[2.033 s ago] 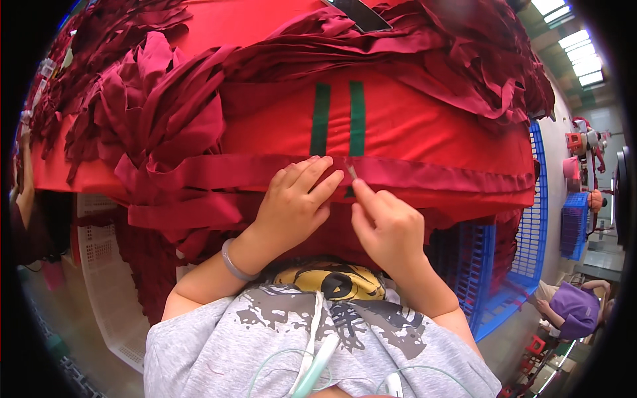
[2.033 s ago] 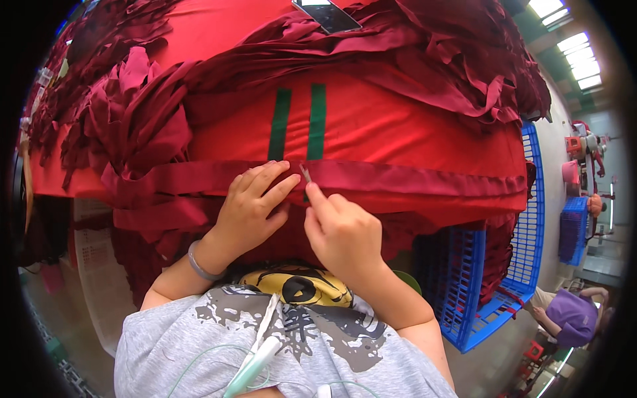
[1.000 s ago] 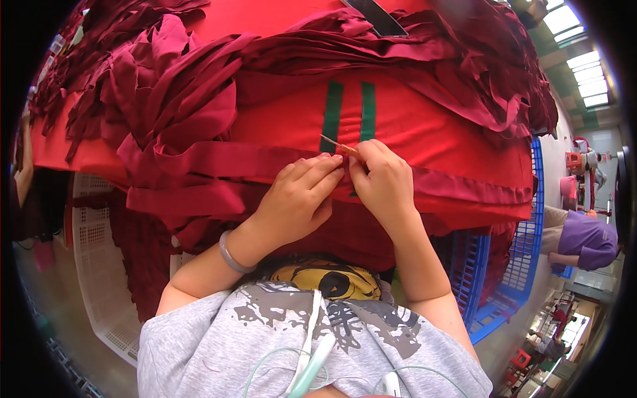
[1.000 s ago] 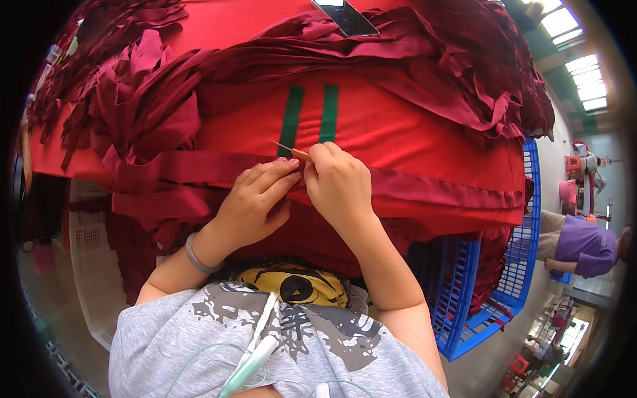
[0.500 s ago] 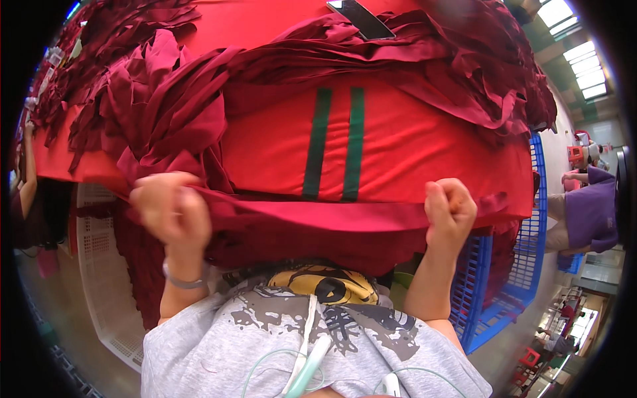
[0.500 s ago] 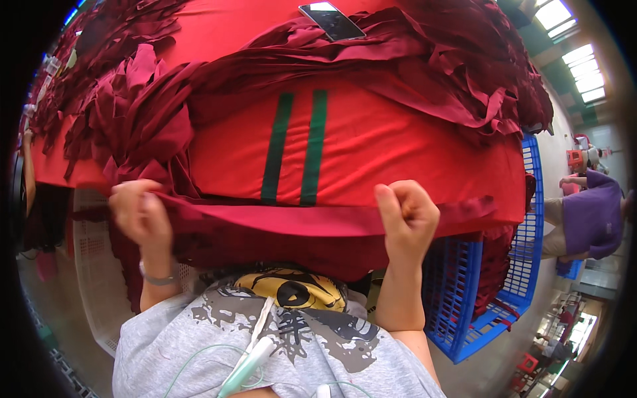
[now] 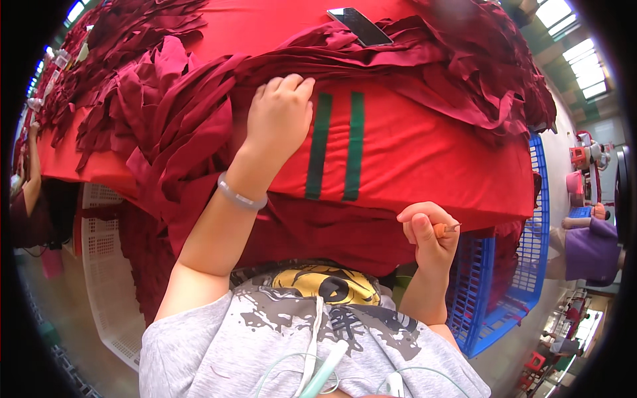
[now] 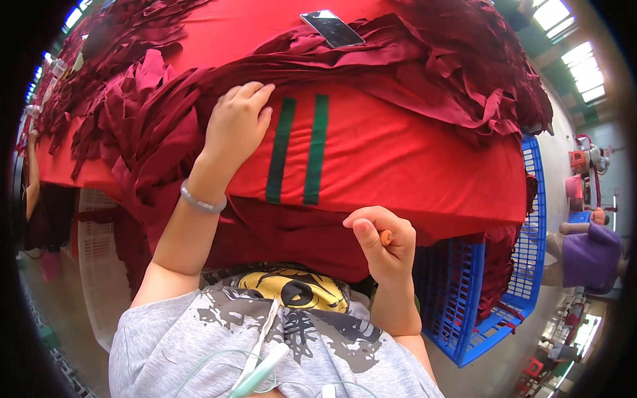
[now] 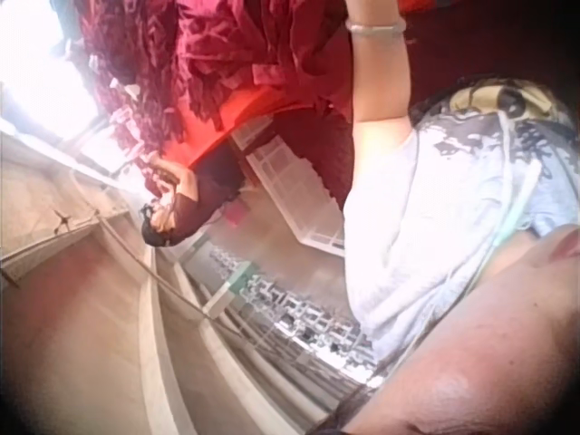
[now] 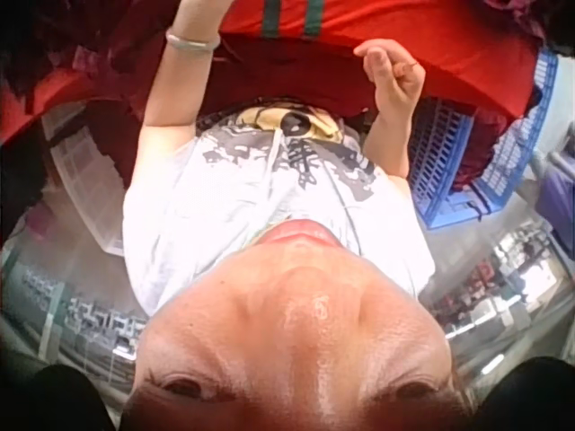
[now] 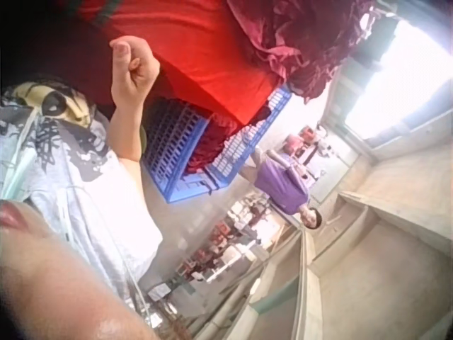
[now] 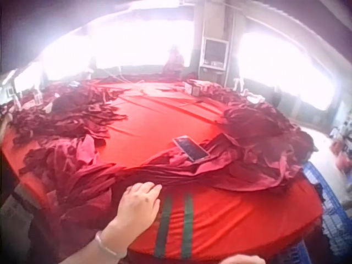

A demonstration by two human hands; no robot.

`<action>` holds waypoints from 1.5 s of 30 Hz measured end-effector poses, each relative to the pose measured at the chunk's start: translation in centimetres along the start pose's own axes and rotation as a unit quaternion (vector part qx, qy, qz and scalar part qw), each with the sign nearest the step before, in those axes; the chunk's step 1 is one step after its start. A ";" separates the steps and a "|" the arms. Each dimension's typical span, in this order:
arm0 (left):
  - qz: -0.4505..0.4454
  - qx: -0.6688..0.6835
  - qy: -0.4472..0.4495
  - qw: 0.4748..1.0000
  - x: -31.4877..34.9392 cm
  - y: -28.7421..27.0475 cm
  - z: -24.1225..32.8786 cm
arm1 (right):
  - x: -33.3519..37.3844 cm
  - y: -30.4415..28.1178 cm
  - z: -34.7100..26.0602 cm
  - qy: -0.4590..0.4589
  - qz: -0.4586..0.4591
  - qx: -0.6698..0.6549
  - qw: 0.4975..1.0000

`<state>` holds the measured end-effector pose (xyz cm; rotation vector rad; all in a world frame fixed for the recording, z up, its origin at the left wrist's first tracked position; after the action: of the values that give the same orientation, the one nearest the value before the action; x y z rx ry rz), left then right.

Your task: The person uses a small blade to cut and remove excess threads and loose fabric edges from a large stack of red material. They repeatedly lift sections of the fabric to access the edges, slice the threads, and pull the loose pieces away.

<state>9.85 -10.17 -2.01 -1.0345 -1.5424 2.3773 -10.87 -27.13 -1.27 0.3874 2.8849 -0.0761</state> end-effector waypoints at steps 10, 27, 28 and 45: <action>0.076 0.083 0.070 0.991 0.8 -2.6 0.3 | 0.9 -2.5 0.5 -0.025 0.191 0.188 0.963; -0.353 0.381 0.109 0.848 5.6 -10.3 -1.9 | -6.0 8.1 6.2 0.193 -0.077 -0.673 0.710; -0.315 0.396 0.080 0.859 5.9 -10.2 -2.6 | -6.7 6.2 6.3 0.153 -0.057 -0.668 0.726; -0.132 0.329 -0.263 0.898 8.6 -9.4 -11.5 | 0.3 -38.0 4.5 0.066 0.536 -0.319 0.779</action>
<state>7.89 6.82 -0.93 -0.0372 -0.7549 2.7629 -20.27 -64.04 -4.93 1.7823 2.1276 1.0884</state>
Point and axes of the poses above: each hand's wrist, its own x-axis away from the middle knuckle, its own y-axis out of the palm, z = x × y, the point moved 6 cm from there along -x, towards the middle knuckle, and after that the axes turned 2 degrees about -y, right-handed, at the moved point
